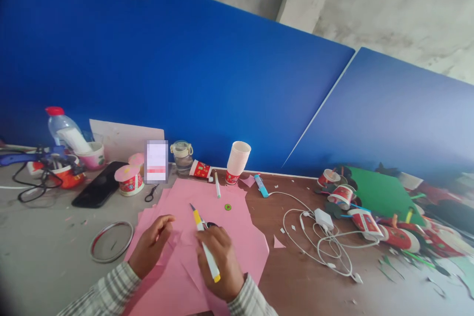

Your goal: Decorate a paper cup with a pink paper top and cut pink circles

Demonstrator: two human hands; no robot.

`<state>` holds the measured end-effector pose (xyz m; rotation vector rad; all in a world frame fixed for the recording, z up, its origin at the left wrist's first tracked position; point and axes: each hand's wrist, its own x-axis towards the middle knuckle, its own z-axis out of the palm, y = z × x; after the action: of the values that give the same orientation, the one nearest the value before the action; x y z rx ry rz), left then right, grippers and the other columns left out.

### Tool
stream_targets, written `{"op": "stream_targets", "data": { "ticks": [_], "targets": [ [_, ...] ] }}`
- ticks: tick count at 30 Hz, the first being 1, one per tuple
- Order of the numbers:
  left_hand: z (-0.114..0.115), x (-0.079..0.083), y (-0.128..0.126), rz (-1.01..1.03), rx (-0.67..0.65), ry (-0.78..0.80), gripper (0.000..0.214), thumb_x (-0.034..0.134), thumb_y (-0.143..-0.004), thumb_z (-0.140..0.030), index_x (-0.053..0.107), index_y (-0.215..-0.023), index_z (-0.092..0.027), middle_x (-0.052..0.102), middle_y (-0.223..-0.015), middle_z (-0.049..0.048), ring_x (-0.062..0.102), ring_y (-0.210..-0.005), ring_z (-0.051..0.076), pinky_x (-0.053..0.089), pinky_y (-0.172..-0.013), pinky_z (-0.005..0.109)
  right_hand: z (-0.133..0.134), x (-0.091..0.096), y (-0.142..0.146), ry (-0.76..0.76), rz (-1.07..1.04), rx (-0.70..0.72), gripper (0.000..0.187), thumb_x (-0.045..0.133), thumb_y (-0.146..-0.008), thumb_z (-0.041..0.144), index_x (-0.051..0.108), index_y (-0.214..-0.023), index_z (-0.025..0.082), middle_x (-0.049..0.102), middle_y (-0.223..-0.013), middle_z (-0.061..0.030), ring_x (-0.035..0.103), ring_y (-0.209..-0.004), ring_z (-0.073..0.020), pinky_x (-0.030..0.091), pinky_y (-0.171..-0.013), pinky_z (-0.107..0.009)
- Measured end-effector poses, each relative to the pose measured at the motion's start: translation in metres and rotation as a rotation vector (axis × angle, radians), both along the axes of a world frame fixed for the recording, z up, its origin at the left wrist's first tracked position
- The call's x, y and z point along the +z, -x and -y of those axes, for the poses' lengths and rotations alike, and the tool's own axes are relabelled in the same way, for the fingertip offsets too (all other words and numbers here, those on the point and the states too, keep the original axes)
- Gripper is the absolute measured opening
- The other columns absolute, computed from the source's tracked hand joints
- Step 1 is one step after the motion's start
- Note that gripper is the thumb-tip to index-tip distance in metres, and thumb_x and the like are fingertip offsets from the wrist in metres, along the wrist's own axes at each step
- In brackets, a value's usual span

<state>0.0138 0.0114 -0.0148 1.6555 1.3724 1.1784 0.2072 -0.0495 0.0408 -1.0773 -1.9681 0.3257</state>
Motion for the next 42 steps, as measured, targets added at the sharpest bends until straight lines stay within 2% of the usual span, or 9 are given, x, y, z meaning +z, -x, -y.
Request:
{"op": "stream_targets", "data": {
  "ticks": [4, 8, 14, 18, 21, 25, 32, 36, 42],
  "targets": [
    [-0.003, -0.007, 0.001, -0.336, -0.107, -0.319, 0.018, 0.049, -0.072, -0.034, 0.060, -0.084, -0.027, 0.063, -0.073, 0.0009, 0.056, -0.069, 0.022, 0.047, -0.064, 0.036, -0.020, 0.030, -0.012, 0.084, 0.203, -0.041, 0.039, 0.056, -0.078, 0.020, 0.046, -0.115, 0.025, 0.062, -0.088, -0.0046, 0.058, -0.078, -0.0210, 0.049, -0.071, -0.032],
    [0.000, -0.013, -0.003, -0.587, -0.176, -0.343, 0.027, 0.063, -0.064, -0.036, 0.060, -0.091, -0.032, 0.064, -0.091, 0.0018, 0.055, -0.084, 0.026, 0.046, -0.072, 0.041, -0.064, 0.041, -0.004, 0.108, 0.572, 0.020, 0.044, 0.056, -0.078, 0.024, 0.041, -0.119, 0.020, 0.059, -0.105, -0.0098, 0.054, -0.095, -0.0242, 0.044, -0.083, -0.035],
    [0.002, -0.020, -0.004, -0.719, -0.276, -0.330, 0.025, 0.065, -0.063, -0.042, 0.060, -0.087, -0.036, 0.059, -0.109, 0.0009, 0.047, -0.103, 0.028, 0.032, -0.092, 0.053, -0.129, 0.016, 0.040, 0.122, 0.763, 0.082, 0.046, 0.057, -0.073, 0.014, 0.045, -0.117, 0.017, 0.061, -0.103, -0.0118, 0.055, -0.094, -0.0276, 0.040, -0.082, -0.039],
    [0.004, -0.021, -0.005, -0.756, -0.313, -0.277, 0.026, 0.064, -0.065, -0.040, 0.058, -0.090, -0.038, 0.059, -0.112, 0.0020, 0.045, -0.107, 0.029, 0.022, -0.098, 0.059, -0.154, -0.003, 0.068, 0.157, 0.833, 0.100, 0.048, 0.058, -0.068, 0.006, 0.048, -0.114, 0.014, 0.062, -0.104, -0.0133, 0.055, -0.096, -0.0290, 0.038, -0.082, -0.038],
    [0.005, -0.021, -0.005, -0.757, -0.328, -0.232, 0.030, 0.062, -0.066, -0.040, 0.055, -0.095, -0.038, 0.057, -0.117, 0.0026, 0.045, -0.109, 0.029, 0.020, -0.099, 0.060, -0.164, -0.008, 0.078, 0.195, 0.838, 0.079, 0.057, 0.055, -0.069, 0.003, 0.039, -0.122, 0.015, 0.060, -0.110, -0.0135, 0.054, -0.099, -0.0275, 0.036, -0.085, -0.037],
    [0.005, -0.017, -0.005, -0.752, -0.331, -0.165, 0.035, 0.060, -0.067, -0.042, 0.052, -0.101, -0.036, 0.056, -0.121, 0.0030, 0.043, -0.112, 0.028, 0.021, -0.100, 0.057, -0.155, -0.001, 0.061, 0.255, 0.787, -0.012, 0.059, 0.049, -0.076, 0.008, 0.028, -0.130, 0.017, 0.051, -0.123, -0.0136, 0.048, -0.108, -0.0262, 0.034, -0.088, -0.035],
    [0.004, -0.012, -0.005, -0.764, -0.352, -0.100, 0.045, 0.058, -0.067, -0.042, 0.049, -0.109, -0.032, 0.055, -0.123, 0.0026, 0.040, -0.115, 0.025, 0.020, -0.102, 0.054, -0.078, -0.001, -0.001, 0.438, 0.736, -0.167, 0.031, 0.047, -0.079, 0.031, 0.055, -0.108, 0.024, 0.064, -0.101, -0.0058, 0.060, -0.089, -0.0226, 0.041, -0.073, -0.028],
    [0.002, -0.016, -0.004, -0.785, -0.320, -0.140, 0.045, 0.058, -0.066, -0.043, 0.052, -0.109, -0.030, 0.056, -0.123, 0.0039, 0.041, -0.114, 0.027, 0.022, -0.101, 0.054, -0.055, -0.014, -0.003, 0.472, 0.746, -0.235, 0.026, 0.053, -0.075, 0.033, 0.060, -0.098, 0.023, 0.065, -0.098, -0.0088, 0.058, -0.093, -0.0274, 0.039, -0.074, -0.032],
    [-0.002, -0.026, -0.003, -0.806, -0.309, -0.174, 0.047, 0.059, -0.065, -0.047, 0.053, -0.109, -0.030, 0.057, -0.122, 0.0051, 0.043, -0.113, 0.029, 0.025, -0.098, 0.055, -0.053, -0.017, 0.002, 0.477, 0.727, -0.268, 0.018, 0.057, -0.072, 0.028, 0.060, -0.089, 0.020, 0.071, -0.082, -0.0098, 0.062, -0.083, -0.0298, 0.037, -0.073, -0.035]
  ]
}}
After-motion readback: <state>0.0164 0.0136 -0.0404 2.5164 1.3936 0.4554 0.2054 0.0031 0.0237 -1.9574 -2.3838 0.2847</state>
